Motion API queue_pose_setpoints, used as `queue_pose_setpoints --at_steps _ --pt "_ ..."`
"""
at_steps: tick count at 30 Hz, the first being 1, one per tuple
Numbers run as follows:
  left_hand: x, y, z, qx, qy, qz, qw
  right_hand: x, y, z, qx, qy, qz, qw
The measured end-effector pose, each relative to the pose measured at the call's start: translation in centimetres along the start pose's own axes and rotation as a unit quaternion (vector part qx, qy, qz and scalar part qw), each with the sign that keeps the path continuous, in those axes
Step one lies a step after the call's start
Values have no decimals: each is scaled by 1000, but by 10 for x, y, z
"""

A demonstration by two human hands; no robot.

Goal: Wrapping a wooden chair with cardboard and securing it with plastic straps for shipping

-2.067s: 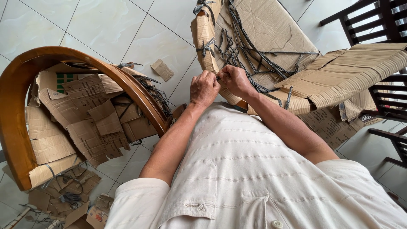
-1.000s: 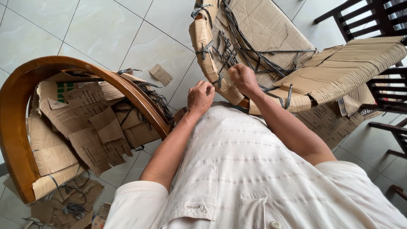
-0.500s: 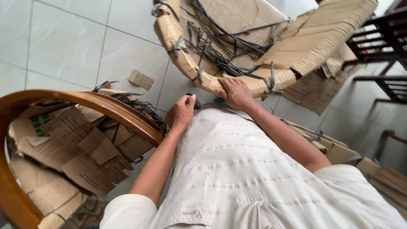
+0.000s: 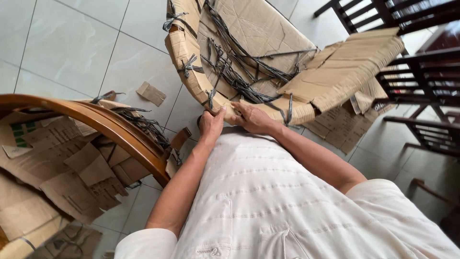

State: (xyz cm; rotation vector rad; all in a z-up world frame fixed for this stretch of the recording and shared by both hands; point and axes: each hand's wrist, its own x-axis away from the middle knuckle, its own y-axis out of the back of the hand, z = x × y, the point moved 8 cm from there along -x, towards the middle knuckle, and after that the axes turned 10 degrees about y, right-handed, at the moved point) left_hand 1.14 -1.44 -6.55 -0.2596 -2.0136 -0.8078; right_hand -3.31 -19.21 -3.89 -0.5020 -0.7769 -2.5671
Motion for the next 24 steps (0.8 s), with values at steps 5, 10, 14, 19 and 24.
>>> queue_pose_setpoints --at_steps 5,10,14,19,24 --pt "6 -38 4 245 104 -190 945 -12 26 -26 -63 49 79 994" --pt "40 -34 -23 302 214 -329 869 -24 75 -113 -121 53 93 987" --pt "37 -34 -11 259 243 -398 846 -58 77 -238 -40 13 84 996" --pt "37 -37 -5 226 265 -423 836 -83 82 -338 130 -88 112 981" --pt "54 -30 -26 212 274 -425 836 -118 78 -289 152 -17 114 982"
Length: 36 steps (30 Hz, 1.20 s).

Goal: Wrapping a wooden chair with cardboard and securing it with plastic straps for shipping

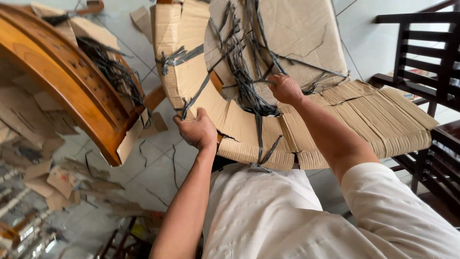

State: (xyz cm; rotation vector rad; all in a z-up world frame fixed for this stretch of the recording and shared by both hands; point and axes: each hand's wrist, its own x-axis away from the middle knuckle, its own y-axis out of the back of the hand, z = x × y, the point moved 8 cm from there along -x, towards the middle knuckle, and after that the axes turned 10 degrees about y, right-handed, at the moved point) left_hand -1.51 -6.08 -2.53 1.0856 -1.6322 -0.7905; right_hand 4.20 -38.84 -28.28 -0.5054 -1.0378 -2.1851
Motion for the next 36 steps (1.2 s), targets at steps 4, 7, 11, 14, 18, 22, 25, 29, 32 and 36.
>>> queue_pose_setpoints --at_steps 4,7,11,14,18,22,25,29,32,36 --pt "-5 -5 9 -11 5 -10 1000 -27 -10 42 6 64 38 997" --pt "-7 -9 15 -25 7 -14 1000 -43 -29 60 -27 79 49 995" --pt "-7 -7 12 -27 2 -27 999 -67 -91 35 80 49 98 991" --pt "-6 -6 8 -25 1 -25 999 -78 -120 4 64 24 73 995" --pt "-4 -5 5 -25 -10 -28 999 -59 -57 36 -34 69 -24 997" --pt "-4 -5 3 -22 -21 -28 999 -50 2 33 10 43 -183 982" --pt "-4 -3 4 -17 -28 -29 999 -50 4 -3 37 -57 -171 983" --pt "-4 -3 4 -21 -30 -27 999 -57 -6 -32 48 -109 -153 981" --pt "-1 0 2 -17 -35 -26 999 -38 16 -14 53 -88 -213 972" --pt "1 1 -3 -21 -13 -7 1000 -8 47 9 -21 -72 -285 956"
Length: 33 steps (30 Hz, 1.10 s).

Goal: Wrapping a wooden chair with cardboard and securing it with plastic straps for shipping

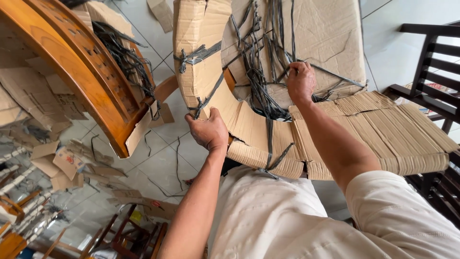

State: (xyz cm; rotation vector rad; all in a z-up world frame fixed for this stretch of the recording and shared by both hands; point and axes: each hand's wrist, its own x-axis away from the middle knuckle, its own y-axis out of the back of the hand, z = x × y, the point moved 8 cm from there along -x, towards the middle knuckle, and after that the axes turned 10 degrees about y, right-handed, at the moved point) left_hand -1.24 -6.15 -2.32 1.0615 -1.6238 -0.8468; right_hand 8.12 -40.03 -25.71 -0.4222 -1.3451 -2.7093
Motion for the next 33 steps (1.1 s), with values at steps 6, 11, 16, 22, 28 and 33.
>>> queue_pose_setpoints --at_steps 6,11,16,22,28,33 --pt "3 4 -6 16 6 25 1000 17 45 10 -345 -55 -80 934" --pt "1 3 -5 21 6 39 999 24 93 32 -536 -134 -86 829" --pt "5 8 -12 28 -8 56 998 40 170 67 -612 -82 -141 774" --pt "-5 -6 -1 45 -19 94 994 98 256 115 -674 -19 -224 704" --pt "-21 -14 -4 106 -101 123 982 150 296 155 -708 24 -236 665" --pt "-25 -16 -3 81 -108 253 958 177 290 156 -716 20 -273 643"
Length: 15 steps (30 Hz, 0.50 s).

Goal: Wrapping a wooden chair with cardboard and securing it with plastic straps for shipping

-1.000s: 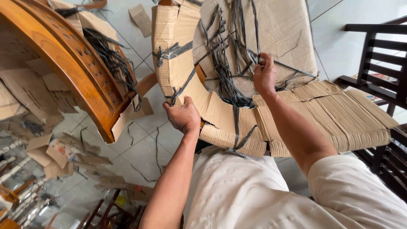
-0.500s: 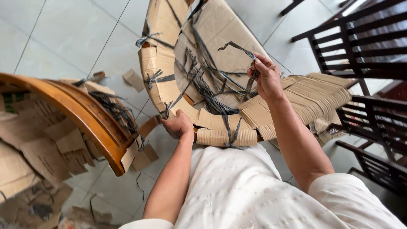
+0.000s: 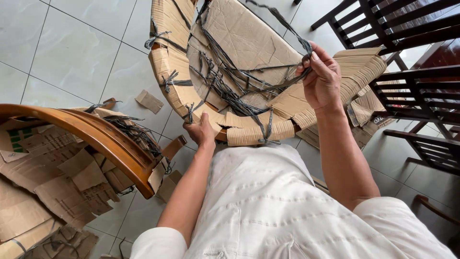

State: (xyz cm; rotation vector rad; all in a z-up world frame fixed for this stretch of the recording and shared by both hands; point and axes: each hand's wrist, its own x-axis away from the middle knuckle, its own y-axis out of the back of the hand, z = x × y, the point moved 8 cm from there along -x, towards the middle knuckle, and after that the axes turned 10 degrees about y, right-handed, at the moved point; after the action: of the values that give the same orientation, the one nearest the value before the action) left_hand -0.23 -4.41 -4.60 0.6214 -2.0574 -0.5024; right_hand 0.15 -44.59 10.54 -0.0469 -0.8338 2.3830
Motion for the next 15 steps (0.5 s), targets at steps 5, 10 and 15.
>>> queue_pose_setpoints --at_steps 5,10,15 --pt "99 52 -44 -12 -110 130 985 34 9 -16 64 42 -6 997" --pt "143 4 -73 -23 -110 418 902 94 -13 -53 162 -2 83 983" --pt "117 -62 -82 203 89 504 834 147 -31 -92 348 -59 305 885"
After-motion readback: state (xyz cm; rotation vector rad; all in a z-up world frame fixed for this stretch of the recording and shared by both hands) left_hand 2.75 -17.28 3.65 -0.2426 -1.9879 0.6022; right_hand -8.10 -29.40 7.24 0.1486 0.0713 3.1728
